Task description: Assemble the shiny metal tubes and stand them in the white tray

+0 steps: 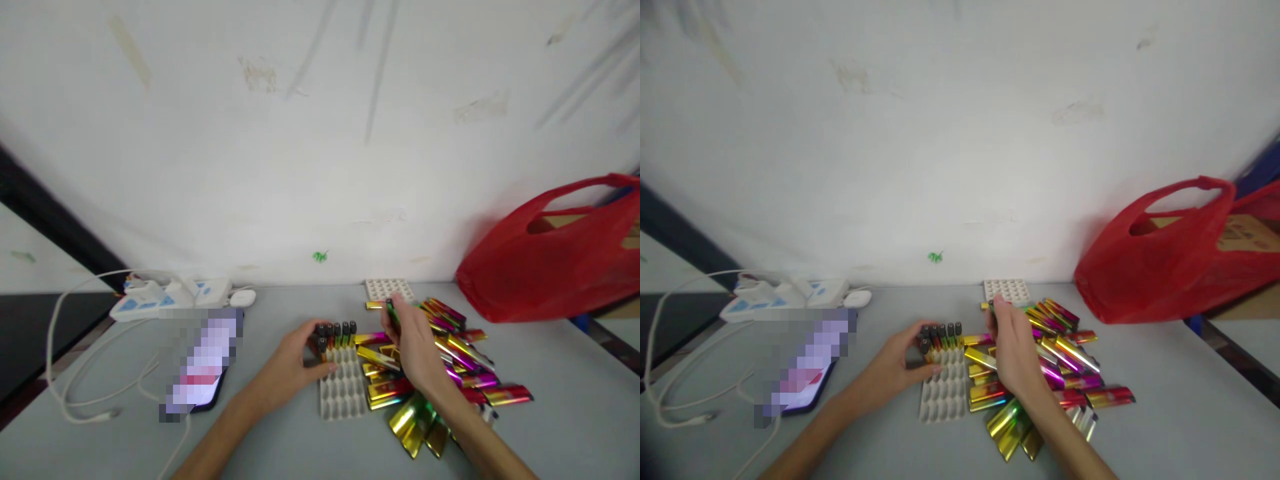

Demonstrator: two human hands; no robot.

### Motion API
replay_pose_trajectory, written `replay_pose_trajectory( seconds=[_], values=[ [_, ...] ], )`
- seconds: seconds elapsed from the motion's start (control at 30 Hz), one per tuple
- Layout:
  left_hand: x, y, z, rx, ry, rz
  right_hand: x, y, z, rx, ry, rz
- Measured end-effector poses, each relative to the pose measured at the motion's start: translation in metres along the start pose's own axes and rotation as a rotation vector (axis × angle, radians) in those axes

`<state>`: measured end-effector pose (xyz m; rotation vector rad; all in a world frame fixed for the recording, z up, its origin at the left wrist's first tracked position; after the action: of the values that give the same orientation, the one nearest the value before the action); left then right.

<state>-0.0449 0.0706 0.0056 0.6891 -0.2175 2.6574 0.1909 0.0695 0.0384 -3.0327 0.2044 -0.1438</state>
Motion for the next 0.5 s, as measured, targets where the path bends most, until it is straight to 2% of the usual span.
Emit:
replay_pose_trajectory(
  seconds=[0.1,0.23,0.33,0.5],
  values=[
    [0.0,0.001,0.0,-0.004,0.004,-0.001,0.011,0.0,-0.013,0.182,0.473,0.116],
    [-0.001,0.001,0.001,-0.007,0.01,0.001,0.008,-0.005,-0.012,0.245,0.863,0.041],
    [-0.001,0.001,0.001,-0.005,0.009,-0.001,0.002,-0.008,-0.009,0.322,1.016,-0.046],
    [-0.001,0.0,-0.002,0.0,-0.01,0.015,-0.008,-0.005,-0.008,0.453,1.126,-0.13]
  ],
)
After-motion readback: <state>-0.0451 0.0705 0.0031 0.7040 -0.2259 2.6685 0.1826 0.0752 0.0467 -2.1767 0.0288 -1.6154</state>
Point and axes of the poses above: each hand's wrist, its own y-axis away from the middle knuckle, its own x-axis out of the back of the hand, z = x × y, the point moved 6 cm from there along -y, towards the middle knuckle
